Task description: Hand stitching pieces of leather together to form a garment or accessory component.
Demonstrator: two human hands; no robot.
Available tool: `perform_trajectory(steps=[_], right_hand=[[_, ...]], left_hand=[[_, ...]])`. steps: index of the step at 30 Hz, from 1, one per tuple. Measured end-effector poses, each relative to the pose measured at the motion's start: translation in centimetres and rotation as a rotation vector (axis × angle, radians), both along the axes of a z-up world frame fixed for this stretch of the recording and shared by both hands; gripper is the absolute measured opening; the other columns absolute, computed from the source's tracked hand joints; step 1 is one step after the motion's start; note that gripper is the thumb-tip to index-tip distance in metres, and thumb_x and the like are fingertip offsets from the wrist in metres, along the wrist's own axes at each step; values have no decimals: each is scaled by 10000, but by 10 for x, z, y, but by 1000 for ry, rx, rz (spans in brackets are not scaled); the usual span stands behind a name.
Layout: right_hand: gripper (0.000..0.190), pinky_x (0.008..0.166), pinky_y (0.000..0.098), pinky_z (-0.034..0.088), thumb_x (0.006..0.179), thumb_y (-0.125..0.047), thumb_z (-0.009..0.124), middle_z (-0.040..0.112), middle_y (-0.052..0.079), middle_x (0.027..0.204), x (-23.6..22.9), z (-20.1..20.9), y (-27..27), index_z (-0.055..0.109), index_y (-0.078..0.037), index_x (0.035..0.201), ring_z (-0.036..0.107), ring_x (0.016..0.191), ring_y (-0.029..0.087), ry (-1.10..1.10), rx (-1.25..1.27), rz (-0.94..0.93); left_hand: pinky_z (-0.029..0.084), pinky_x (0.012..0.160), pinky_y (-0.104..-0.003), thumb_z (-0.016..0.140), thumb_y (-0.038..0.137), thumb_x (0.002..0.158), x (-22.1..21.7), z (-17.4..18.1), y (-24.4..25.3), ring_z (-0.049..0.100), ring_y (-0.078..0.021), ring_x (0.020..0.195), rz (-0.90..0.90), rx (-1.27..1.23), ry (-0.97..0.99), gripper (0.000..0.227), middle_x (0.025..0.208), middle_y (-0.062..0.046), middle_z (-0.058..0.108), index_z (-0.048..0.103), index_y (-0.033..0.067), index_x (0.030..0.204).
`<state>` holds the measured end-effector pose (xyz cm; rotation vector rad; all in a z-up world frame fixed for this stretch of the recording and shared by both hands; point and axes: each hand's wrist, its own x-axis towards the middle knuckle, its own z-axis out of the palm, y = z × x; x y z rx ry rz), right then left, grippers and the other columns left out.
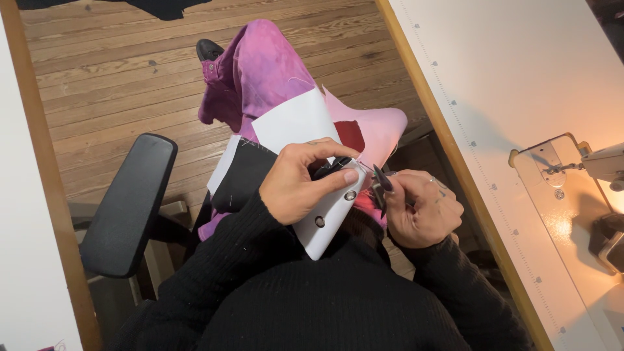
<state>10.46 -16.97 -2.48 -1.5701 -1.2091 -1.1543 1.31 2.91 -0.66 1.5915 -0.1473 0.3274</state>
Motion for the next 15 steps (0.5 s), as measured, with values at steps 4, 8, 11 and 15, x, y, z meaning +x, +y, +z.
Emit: perform_trajectory(steps=[4, 8, 11, 15], right_hand=[[241, 513, 352, 536, 1017, -104, 744, 636, 75, 616, -2, 4, 3, 692, 20, 817, 659, 506, 311, -1, 13, 21], [233, 517, 356, 548, 1005, -81, 758, 635, 67, 599, -4, 7, 2, 691, 20, 806, 669, 507, 308, 12, 5, 28], [231, 519, 358, 552, 1006, -77, 755, 638, 71, 602, -4, 6, 2, 694, 25, 807, 671, 507, 308, 6, 7, 32], [229, 517, 364, 549, 1006, -89, 761, 648, 65, 617, -5, 7, 4, 712, 15, 807, 661, 500, 296, -31, -9, -17]], left_hand=[[514, 725, -270, 811, 222, 911, 2, -2, 1, 611, -118, 826, 0, 4, 9, 233, 925, -57, 746, 806, 123, 1122], [514, 729, -280, 801, 222, 918, 2, -2, 1, 602, -123, 837, 2, -1, 6, 223, 931, -63, 748, 805, 124, 1118], [512, 725, -278, 801, 225, 920, 2, -2, 0, 600, -119, 837, 7, 2, 7, 222, 931, -62, 749, 805, 126, 1118], [539, 728, -273, 827, 214, 898, 2, 2, -1, 639, -120, 839, -3, -24, 43, 236, 928, -72, 765, 811, 124, 1116]])
